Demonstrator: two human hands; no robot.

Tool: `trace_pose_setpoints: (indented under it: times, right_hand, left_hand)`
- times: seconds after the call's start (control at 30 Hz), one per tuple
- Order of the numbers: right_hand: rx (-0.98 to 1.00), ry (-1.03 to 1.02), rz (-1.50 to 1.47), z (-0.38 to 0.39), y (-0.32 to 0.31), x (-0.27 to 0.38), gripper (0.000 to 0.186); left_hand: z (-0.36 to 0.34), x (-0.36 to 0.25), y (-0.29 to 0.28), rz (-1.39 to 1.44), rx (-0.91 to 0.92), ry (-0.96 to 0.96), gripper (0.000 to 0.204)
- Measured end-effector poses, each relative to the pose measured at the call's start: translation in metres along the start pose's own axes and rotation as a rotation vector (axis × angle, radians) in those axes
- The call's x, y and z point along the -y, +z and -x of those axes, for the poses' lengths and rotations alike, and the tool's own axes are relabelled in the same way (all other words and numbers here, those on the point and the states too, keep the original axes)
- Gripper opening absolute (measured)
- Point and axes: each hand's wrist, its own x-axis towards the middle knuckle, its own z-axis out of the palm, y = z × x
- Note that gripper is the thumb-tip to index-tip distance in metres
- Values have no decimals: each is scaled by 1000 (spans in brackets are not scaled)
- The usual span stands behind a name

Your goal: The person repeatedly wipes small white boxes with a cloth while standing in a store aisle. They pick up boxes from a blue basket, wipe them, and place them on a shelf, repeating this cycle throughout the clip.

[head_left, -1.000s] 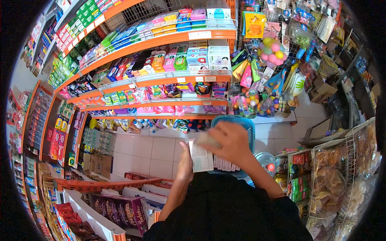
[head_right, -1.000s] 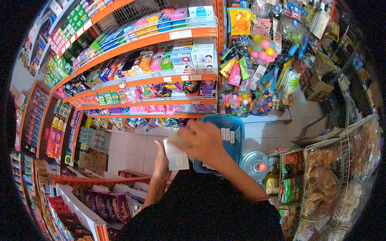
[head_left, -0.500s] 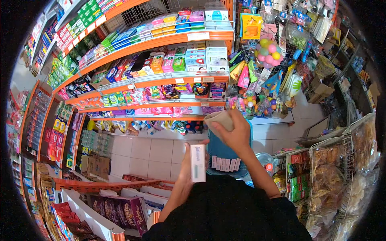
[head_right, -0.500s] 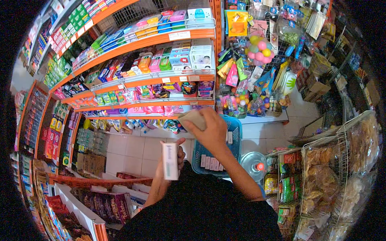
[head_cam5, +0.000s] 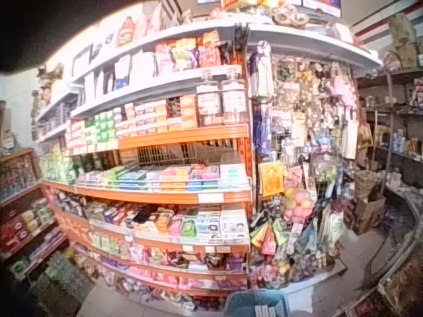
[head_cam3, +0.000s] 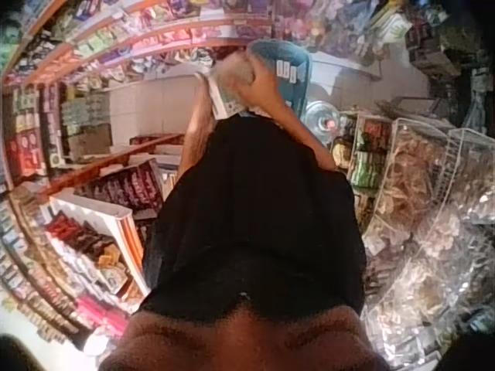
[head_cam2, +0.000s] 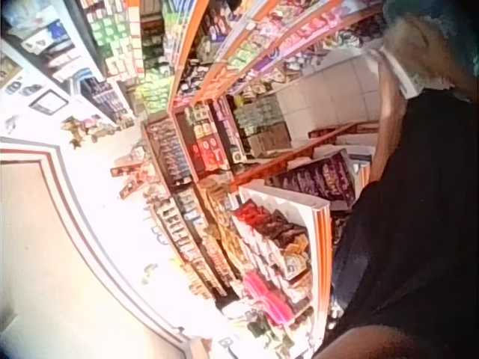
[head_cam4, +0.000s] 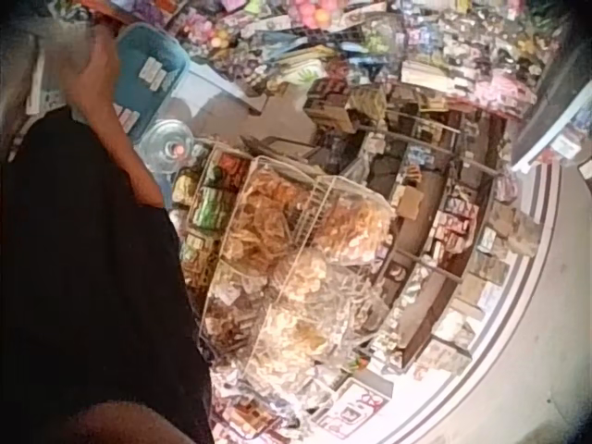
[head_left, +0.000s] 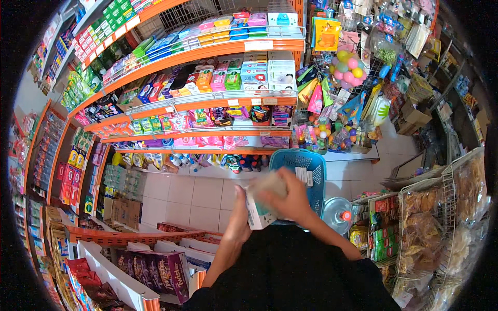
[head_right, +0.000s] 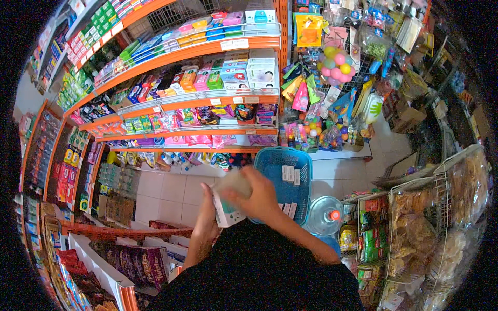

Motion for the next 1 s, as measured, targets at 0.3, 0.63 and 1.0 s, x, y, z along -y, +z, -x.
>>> trace_pose_setpoints:
  times: [0.3,0.63,1.0]
  right_hand:
    - [-24,30,64,-32,-39,6,46]
    - [12,26,439,-38,-41,12,50]
    - [-289,-854,340,11,5,-34,38]
  left_hand:
    - [-11,6,-25,-105,265,309,93]
    - [0,-14,-7,-156,70,497,115]
    - [-30,0,-16,497,-178,241,64]
